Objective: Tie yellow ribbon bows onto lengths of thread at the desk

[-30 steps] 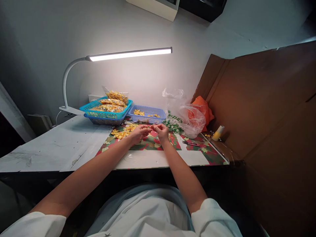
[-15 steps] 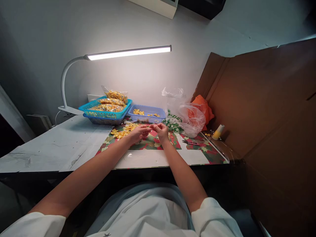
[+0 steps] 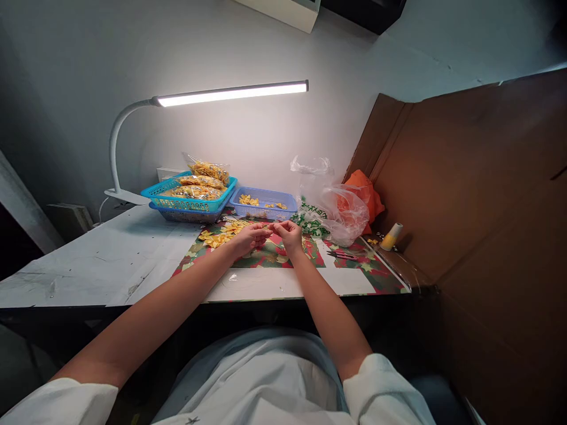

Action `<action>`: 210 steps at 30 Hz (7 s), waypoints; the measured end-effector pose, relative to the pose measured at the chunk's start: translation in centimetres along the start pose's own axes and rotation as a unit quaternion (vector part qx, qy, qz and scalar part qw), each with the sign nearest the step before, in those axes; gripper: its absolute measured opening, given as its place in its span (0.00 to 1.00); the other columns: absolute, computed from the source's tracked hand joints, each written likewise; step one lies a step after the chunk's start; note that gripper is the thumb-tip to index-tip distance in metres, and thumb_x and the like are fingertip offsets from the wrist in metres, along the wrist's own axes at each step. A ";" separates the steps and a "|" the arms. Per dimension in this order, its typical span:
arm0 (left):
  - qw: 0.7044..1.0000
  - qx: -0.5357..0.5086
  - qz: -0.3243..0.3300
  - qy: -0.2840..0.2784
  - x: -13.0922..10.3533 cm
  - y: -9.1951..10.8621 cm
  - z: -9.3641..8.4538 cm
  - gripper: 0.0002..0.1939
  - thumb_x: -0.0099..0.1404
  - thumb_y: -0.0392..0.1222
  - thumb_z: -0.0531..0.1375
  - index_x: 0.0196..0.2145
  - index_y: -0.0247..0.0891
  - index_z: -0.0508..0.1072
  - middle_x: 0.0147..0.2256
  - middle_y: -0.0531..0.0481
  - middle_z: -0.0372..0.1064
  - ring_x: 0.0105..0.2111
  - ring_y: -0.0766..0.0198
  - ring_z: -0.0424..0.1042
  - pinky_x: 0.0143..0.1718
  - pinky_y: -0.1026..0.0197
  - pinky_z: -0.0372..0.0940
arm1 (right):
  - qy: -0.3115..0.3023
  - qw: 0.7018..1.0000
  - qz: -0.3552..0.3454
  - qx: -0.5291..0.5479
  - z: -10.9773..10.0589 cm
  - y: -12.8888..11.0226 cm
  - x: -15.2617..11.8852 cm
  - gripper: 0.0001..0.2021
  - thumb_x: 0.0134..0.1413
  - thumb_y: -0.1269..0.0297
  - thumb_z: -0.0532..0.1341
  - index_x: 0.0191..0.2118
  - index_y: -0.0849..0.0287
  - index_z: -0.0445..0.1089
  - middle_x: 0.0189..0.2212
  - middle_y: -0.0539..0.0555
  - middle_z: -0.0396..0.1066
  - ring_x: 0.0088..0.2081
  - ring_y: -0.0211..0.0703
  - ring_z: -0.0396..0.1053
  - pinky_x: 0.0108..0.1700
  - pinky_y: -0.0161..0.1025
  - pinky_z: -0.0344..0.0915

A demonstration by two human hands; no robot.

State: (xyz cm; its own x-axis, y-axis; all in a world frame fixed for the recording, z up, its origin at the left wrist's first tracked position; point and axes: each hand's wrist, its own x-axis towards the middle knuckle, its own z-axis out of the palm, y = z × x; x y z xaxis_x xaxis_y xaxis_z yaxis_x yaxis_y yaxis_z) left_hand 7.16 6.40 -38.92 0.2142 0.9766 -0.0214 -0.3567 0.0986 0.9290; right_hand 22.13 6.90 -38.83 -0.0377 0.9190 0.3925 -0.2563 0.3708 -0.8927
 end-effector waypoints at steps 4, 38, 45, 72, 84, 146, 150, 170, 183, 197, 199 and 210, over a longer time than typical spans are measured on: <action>0.999 0.025 0.025 0.010 0.0 -0.3 0.0 0.19 0.41 0.38 0.76 0.25 0.35 0.69 0.25 0.52 0.71 0.24 0.70 0.68 0.26 0.67 0.59 | -0.003 1.000 0.003 -0.005 0.1 0.1 0.1 0.13 0.39 0.55 0.68 0.23 0.58 0.69 0.26 0.54 0.76 0.32 0.45 0.74 0.38 0.41 0.71; 0.984 0.153 0.070 0.049 -1.1 0.2 0.5 0.18 0.44 0.47 0.74 0.34 0.38 0.83 0.21 0.53 0.67 0.20 0.70 0.56 0.20 0.65 0.47 | -0.019 0.998 -0.043 -0.043 -0.4 -0.7 -0.1 0.09 0.39 0.59 0.62 0.18 0.56 0.64 0.29 0.55 0.75 0.34 0.45 0.71 0.38 0.40 0.67; 0.984 0.156 0.063 0.053 -1.4 0.2 0.6 0.19 0.43 0.48 0.75 0.33 0.38 0.83 0.23 0.52 0.67 0.20 0.71 0.56 0.19 0.65 0.47 | -0.019 0.998 -0.043 -0.051 -0.2 -1.0 -0.3 0.09 0.39 0.61 0.63 0.17 0.56 0.65 0.28 0.54 0.76 0.33 0.46 0.71 0.38 0.42 0.68; 0.985 0.159 0.041 0.053 -1.8 0.5 1.1 0.27 0.37 0.52 0.76 0.34 0.36 0.82 0.25 0.53 0.69 0.20 0.73 0.57 0.19 0.67 0.53 | -0.021 0.997 -0.046 -0.059 -0.4 -0.4 -0.1 0.09 0.38 0.60 0.63 0.18 0.57 0.65 0.27 0.54 0.75 0.33 0.46 0.72 0.38 0.40 0.68; 0.982 0.178 0.037 0.060 -1.9 0.6 1.1 0.28 0.38 0.53 0.75 0.37 0.36 0.82 0.26 0.53 0.70 0.20 0.73 0.57 0.20 0.67 0.54 | -0.027 0.996 -0.050 -0.065 -0.5 -0.4 0.0 0.09 0.39 0.61 0.63 0.18 0.57 0.65 0.27 0.55 0.75 0.34 0.47 0.72 0.39 0.42 0.69; 0.897 0.368 0.210 0.127 -1.2 1.8 -0.2 0.24 0.52 0.46 0.61 0.45 0.33 0.77 0.40 0.44 0.76 0.26 0.67 0.66 0.25 0.66 0.61 | -0.064 0.973 -0.111 -0.193 -0.5 -0.4 -0.4 0.08 0.51 0.68 0.53 0.37 0.56 0.66 0.31 0.52 0.72 0.36 0.42 0.71 0.39 0.37 0.66; 0.876 0.442 0.186 0.051 -2.4 4.5 -1.1 0.17 0.50 0.47 0.62 0.36 0.36 0.80 0.34 0.46 0.76 0.28 0.64 0.68 0.26 0.66 0.61 | -0.051 0.973 -0.105 -0.198 -0.5 -0.4 -0.4 0.07 0.51 0.67 0.53 0.36 0.56 0.67 0.30 0.51 0.72 0.34 0.42 0.70 0.37 0.36 0.64; 0.713 0.667 0.202 -0.074 -13.9 3.4 -1.0 0.10 0.60 0.49 0.62 0.33 0.41 0.78 0.36 0.47 0.74 0.38 0.57 0.71 0.42 0.59 0.61 | -0.020 0.980 -0.073 -0.183 -0.6 -0.1 -0.1 0.07 0.51 0.65 0.53 0.34 0.56 0.67 0.28 0.51 0.71 0.32 0.41 0.68 0.34 0.35 0.63; 0.689 0.719 0.080 -0.038 -10.7 1.6 2.5 0.07 0.55 0.44 0.62 0.27 0.39 0.78 0.30 0.46 0.73 0.32 0.55 0.70 0.29 0.60 0.55 | -0.016 0.979 -0.076 -0.190 -0.5 -0.1 0.0 0.07 0.53 0.66 0.53 0.34 0.56 0.67 0.28 0.50 0.71 0.30 0.40 0.66 0.32 0.34 0.60; 0.717 0.694 0.042 -0.058 -10.5 1.8 3.0 0.05 0.52 0.39 0.58 0.23 0.37 0.73 0.27 0.46 0.71 0.28 0.59 0.66 0.27 0.61 0.52 | -0.024 0.984 -0.051 -0.167 -0.6 -0.3 0.0 0.07 0.55 0.69 0.53 0.36 0.57 0.68 0.30 0.51 0.70 0.33 0.39 0.67 0.35 0.34 0.62; 0.741 0.666 0.033 -0.084 -10.0 2.1 2.5 0.07 0.53 0.41 0.58 0.24 0.36 0.73 0.25 0.49 0.69 0.26 0.61 0.64 0.27 0.62 0.52 | -0.020 0.987 -0.040 -0.155 -0.6 -0.2 0.2 0.09 0.56 0.69 0.52 0.39 0.58 0.68 0.31 0.51 0.70 0.34 0.39 0.67 0.36 0.34 0.62; 0.883 0.452 0.006 -0.123 -6.7 5.0 -0.5 0.19 0.54 0.55 0.66 0.26 0.34 0.72 0.22 0.54 0.60 0.23 0.69 0.56 0.24 0.66 0.49 | -0.037 0.993 0.028 -0.110 -0.9 0.8 0.8 0.11 0.52 0.69 0.52 0.37 0.59 0.70 0.28 0.51 0.68 0.30 0.37 0.66 0.35 0.35 0.65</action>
State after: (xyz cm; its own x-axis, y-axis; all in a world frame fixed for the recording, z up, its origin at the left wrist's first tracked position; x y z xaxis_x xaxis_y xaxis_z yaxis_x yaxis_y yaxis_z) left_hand 3.50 0.44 -34.36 0.4468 0.8941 -0.0311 0.4882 -0.2145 0.8460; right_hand 22.74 8.01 -39.39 -0.1195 0.9294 0.3491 -0.0347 0.3475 -0.9370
